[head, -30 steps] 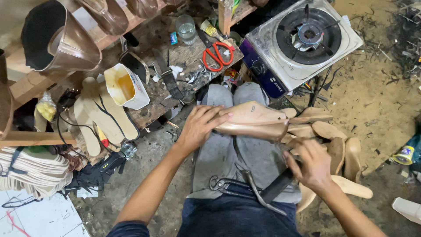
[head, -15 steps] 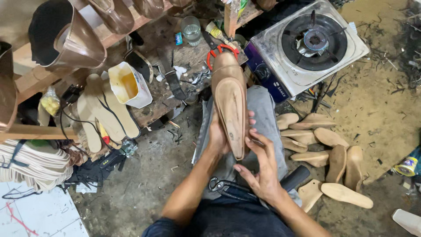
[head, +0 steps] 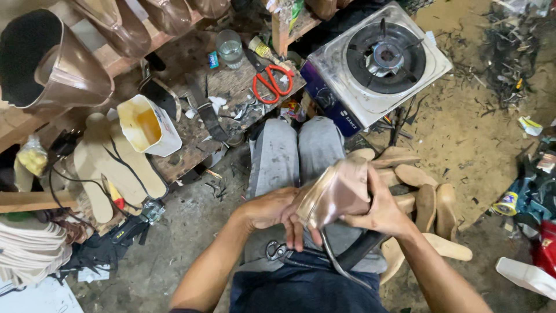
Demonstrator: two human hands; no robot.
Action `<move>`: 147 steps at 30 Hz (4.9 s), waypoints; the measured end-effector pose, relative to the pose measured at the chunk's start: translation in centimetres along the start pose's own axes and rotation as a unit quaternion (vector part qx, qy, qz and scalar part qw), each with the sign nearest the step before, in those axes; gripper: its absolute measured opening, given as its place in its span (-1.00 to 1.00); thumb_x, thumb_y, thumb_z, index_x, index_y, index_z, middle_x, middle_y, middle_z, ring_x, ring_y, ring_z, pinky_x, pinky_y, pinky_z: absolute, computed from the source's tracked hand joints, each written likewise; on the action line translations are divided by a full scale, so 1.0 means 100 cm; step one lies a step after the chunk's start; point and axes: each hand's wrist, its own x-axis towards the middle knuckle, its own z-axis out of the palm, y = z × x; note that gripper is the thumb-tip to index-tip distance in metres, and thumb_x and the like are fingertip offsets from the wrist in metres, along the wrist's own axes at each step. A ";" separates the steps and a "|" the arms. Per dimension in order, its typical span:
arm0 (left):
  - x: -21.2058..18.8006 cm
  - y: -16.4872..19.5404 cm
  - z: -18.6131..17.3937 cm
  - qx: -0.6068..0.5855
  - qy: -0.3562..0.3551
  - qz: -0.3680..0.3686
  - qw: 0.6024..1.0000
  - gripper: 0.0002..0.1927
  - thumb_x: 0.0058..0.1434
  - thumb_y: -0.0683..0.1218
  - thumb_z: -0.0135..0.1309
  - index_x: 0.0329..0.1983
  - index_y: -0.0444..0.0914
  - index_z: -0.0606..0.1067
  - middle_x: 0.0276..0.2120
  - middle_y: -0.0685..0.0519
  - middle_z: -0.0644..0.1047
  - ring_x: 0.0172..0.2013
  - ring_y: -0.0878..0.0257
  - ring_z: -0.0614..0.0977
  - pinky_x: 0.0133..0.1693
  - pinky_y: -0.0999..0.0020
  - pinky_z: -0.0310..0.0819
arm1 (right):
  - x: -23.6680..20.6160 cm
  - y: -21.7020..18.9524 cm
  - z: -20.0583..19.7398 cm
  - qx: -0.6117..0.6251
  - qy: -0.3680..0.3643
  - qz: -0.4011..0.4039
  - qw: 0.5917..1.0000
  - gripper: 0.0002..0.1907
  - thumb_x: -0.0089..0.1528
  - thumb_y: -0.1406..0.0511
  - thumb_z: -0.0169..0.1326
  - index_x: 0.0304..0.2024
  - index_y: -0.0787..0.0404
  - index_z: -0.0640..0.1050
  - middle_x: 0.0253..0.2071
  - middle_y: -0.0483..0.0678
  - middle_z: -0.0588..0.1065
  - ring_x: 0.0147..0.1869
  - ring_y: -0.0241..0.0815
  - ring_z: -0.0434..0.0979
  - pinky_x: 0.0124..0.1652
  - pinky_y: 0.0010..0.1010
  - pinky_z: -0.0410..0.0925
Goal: The person uses a curved metal tool to press and shape the edges of a metallic shoe upper around a wooden last. They repeatedly rotate the upper and apply pressure along the perimeter, then place the shaped upper on a gas stove and continue shaping. The person then picks up a wooden shoe last and a black insole, aligns them, and uses the tool to press the insole onto the last.
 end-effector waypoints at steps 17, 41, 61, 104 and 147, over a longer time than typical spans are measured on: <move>0.024 -0.046 -0.026 0.561 0.518 0.365 0.533 -0.71 0.13 -0.34 0.05 -0.09 -0.24 0.57 -0.12 0.00 0.62 -0.15 0.04 0.61 -0.10 0.20 0.51 | 0.142 0.077 -0.195 -0.115 0.283 0.116 0.945 -0.04 0.14 0.14 0.34 0.29 0.57 0.10 0.06 0.34 0.40 0.16 0.33 0.46 0.08 0.09 0.38; 0.020 -0.039 -0.022 0.528 0.518 0.388 0.550 -0.69 0.13 -0.36 0.04 -0.09 -0.24 0.57 -0.14 0.01 0.62 -0.17 0.05 0.62 -0.13 0.22 0.52 | 0.196 0.060 -0.209 0.039 0.213 0.338 0.916 -0.20 0.21 0.12 0.19 0.36 0.27 0.15 0.04 0.25 0.44 -0.14 0.18 0.60 -0.33 -0.05 0.52; 0.019 -0.036 -0.018 0.521 0.522 0.388 0.553 -0.72 0.15 -0.36 0.05 -0.11 -0.25 0.57 -0.15 0.01 0.62 -0.21 0.06 0.61 -0.19 0.23 0.50 | 0.164 0.094 -0.228 -0.860 0.168 0.009 0.482 -0.24 0.32 0.09 0.15 0.47 0.09 0.15 0.19 0.29 0.33 0.27 0.25 0.31 0.13 0.10 0.18; 0.021 0.066 0.031 0.295 0.375 0.492 0.728 -0.04 0.25 -0.12 0.31 0.60 -0.29 0.05 0.45 -0.16 0.31 0.42 0.12 0.39 0.45 0.24 0.25 | 0.057 -0.027 0.029 0.143 0.060 -0.121 0.980 -0.10 0.31 0.14 0.01 0.58 0.24 -0.07 0.56 0.22 0.10 0.65 0.07 0.07 0.53 -0.14 -0.05; -0.003 0.011 0.030 0.571 0.246 0.528 0.578 0.21 0.14 -0.27 0.46 0.64 0.06 -0.09 0.43 -0.03 0.31 0.47 -0.04 0.35 0.51 0.12 0.25 | -0.052 0.019 0.133 -0.286 -0.141 0.032 0.947 -0.43 -0.03 0.28 0.39 -0.09 0.34 0.40 -0.14 0.24 0.49 -0.01 0.31 0.48 -0.08 -0.03 0.36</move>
